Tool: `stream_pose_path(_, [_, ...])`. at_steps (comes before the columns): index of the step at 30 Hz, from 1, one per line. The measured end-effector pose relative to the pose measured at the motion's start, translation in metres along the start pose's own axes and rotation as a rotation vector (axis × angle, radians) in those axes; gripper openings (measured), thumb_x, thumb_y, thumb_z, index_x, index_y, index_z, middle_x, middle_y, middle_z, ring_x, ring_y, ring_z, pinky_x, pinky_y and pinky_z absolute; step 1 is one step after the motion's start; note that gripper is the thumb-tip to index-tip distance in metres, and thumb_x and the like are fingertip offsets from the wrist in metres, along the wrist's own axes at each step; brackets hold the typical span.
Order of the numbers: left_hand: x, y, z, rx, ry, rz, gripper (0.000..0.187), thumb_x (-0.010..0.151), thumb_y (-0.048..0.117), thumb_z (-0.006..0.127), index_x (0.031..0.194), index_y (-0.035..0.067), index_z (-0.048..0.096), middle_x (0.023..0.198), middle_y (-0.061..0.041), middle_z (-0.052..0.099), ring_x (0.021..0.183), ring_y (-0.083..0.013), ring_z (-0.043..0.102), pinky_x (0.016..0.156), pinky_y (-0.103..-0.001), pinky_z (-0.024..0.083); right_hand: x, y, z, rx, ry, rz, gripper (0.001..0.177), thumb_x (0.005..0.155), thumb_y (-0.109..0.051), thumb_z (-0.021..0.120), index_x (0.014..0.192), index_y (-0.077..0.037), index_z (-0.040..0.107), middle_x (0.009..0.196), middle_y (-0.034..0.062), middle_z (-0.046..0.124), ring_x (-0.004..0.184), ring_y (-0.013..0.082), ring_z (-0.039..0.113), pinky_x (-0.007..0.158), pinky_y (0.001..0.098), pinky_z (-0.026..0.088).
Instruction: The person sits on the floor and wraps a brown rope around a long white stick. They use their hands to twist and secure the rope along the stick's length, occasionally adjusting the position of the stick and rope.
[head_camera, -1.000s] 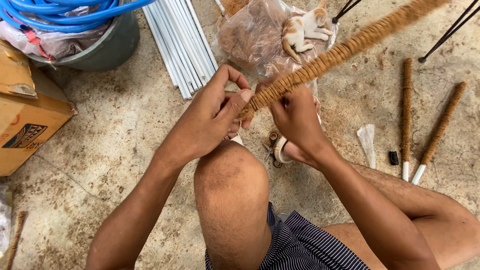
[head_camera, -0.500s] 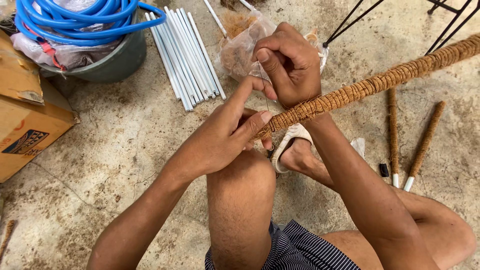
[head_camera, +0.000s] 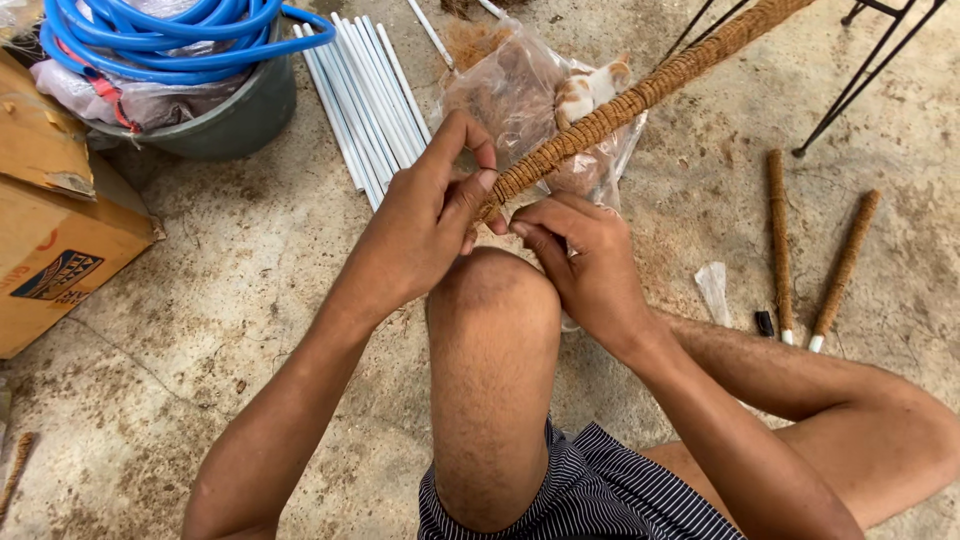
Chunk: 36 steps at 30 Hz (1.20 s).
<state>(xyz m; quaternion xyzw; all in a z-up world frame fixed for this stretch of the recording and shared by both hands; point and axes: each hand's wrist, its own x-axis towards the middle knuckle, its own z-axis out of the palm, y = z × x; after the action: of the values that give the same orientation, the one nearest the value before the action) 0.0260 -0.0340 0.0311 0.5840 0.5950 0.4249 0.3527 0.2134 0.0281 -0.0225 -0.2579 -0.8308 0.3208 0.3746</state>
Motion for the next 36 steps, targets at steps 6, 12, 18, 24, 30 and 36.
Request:
stream_pose_path(6, [-0.010, 0.010, 0.001, 0.077, -0.009, 0.057, 0.008, 0.109, 0.014, 0.046, 0.116, 0.012, 0.044, 0.089, -0.010, 0.075, 0.073, -0.0120, 0.078, 0.050, -0.026, 0.062, 0.016, -0.032, -0.032, -0.544, -0.104, -0.517, 0.023, 0.079, -0.005, 0.073, 0.102, -0.002, 0.076, 0.099, 0.0112, 0.074, 0.093, 0.0230, 0.072, 0.081, 0.0359, 0.063])
stream_pose_path(12, [-0.018, 0.031, -0.004, 0.164, -0.138, -0.010, 0.018, 0.107, 0.016, 0.042, 0.124, 0.011, 0.046, 0.086, -0.011, 0.077, 0.051, -0.0131, 0.067, 0.043, -0.029, 0.058, 0.052, -0.056, -0.070, -0.592, -0.205, -0.754, 0.012, 0.098, -0.011, 0.080, 0.108, -0.007, 0.078, 0.105, 0.0104, 0.075, 0.101, 0.0217, 0.071, 0.087, 0.0355, 0.062])
stream_pose_path(18, [-0.038, 0.038, 0.004, 0.091, -0.289, 0.074, 0.039, 0.107, 0.015, 0.043, 0.146, 0.016, 0.040, 0.097, -0.012, 0.071, 0.053, -0.0089, 0.066, 0.047, -0.024, 0.057, 0.042, -0.075, -0.095, -0.331, -0.376, -0.591, 0.015, 0.093, -0.016, 0.076, 0.102, -0.004, 0.076, 0.103, 0.0119, 0.074, 0.102, 0.0233, 0.072, 0.085, 0.0333, 0.063])
stream_pose_path(24, [-0.036, 0.030, 0.018, 0.047, -0.220, -0.062, 0.005, 0.104, 0.009, 0.047, 0.107, 0.008, 0.051, 0.100, -0.008, 0.070, 0.046, -0.0105, 0.063, 0.038, -0.026, 0.052, 0.002, -0.077, -0.107, -0.317, -0.342, -0.216, 0.012, 0.096, -0.014, 0.070, 0.098, -0.003, 0.074, 0.100, 0.0144, 0.073, 0.089, 0.0239, 0.074, 0.071, 0.0306, 0.061])
stream_pose_path(30, [-0.031, 0.041, 0.013, -0.155, -0.077, 0.051, 0.003, 0.105, 0.006, 0.052, 0.106, 0.006, 0.049, 0.088, -0.007, 0.059, 0.053, -0.0074, 0.057, 0.039, -0.022, 0.051, -0.047, -0.065, -0.108, -0.232, -0.228, 0.350, 0.014, 0.099, -0.015, 0.065, 0.101, -0.007, 0.076, 0.098, 0.0068, 0.076, 0.074, 0.0151, 0.073, 0.058, 0.0277, 0.060])
stream_pose_path(36, [-0.027, 0.070, 0.017, -0.239, -0.181, 0.077, 0.005, 0.106, 0.004, 0.053, 0.109, 0.006, 0.049, 0.090, -0.008, 0.061, 0.055, -0.0065, 0.056, 0.042, -0.020, 0.050, -0.034, -0.029, -0.076, 0.213, 0.065, 0.163, 0.007, 0.099, -0.006, 0.066, 0.099, -0.004, 0.073, 0.090, 0.0055, 0.074, 0.070, 0.0119, 0.070, 0.056, 0.0247, 0.057])
